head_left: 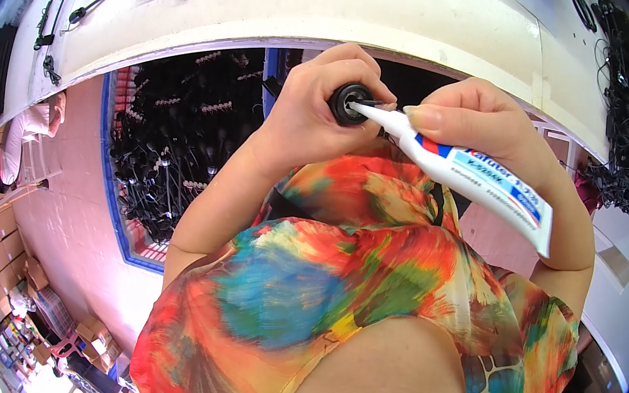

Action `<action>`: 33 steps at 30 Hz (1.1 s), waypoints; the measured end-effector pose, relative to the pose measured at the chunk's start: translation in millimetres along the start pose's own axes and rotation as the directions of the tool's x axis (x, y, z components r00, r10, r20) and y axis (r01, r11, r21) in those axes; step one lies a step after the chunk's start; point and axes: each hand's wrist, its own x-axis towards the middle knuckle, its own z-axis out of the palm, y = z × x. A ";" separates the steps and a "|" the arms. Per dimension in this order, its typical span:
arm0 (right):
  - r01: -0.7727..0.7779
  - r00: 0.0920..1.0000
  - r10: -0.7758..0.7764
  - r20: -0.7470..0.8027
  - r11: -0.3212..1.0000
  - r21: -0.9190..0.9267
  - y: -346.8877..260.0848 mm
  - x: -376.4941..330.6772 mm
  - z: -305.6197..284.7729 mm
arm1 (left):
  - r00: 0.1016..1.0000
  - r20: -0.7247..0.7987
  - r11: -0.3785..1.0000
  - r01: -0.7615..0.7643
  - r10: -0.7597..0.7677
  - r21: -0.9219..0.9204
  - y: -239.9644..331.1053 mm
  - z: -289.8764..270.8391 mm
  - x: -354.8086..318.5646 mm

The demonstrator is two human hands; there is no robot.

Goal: The person assembles black electronic light fixtures by applying glue from an adhesive tube to internal fixture components, then fitting them into a black plastic housing along with a wiring harness and clear lens pieces.

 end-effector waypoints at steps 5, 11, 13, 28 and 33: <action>0.020 0.999 -0.019 0.029 0.999 -0.032 -15.6 -5.0 -7.0 | 1.000 -0.023 1.000 0.011 -0.012 -0.009 1.6 -3.0 17.7; 0.396 0.907 -0.417 -0.054 0.891 -0.223 -37.3 -5.6 -40.3 | 0.931 0.109 0.910 0.364 -0.348 -0.198 10.0 -14.1 43.0; 0.421 0.834 -0.523 -0.176 0.809 -0.409 -36.9 9.7 -69.0 | 0.895 0.216 0.824 0.444 -0.390 -0.352 20.2 -14.0 39.8; 0.027 0.297 -0.898 -0.326 0.349 -0.937 -68.8 26.6 -123.2 | 0.990 0.140 0.747 0.106 -0.018 -0.657 28.3 -29.5 30.7; 0.221 0.964 -0.247 0.103 0.522 -0.824 -2.2 11.4 -62.5 | 0.996 -0.005 0.741 0.061 -0.087 -0.668 26.3 -24.9 35.7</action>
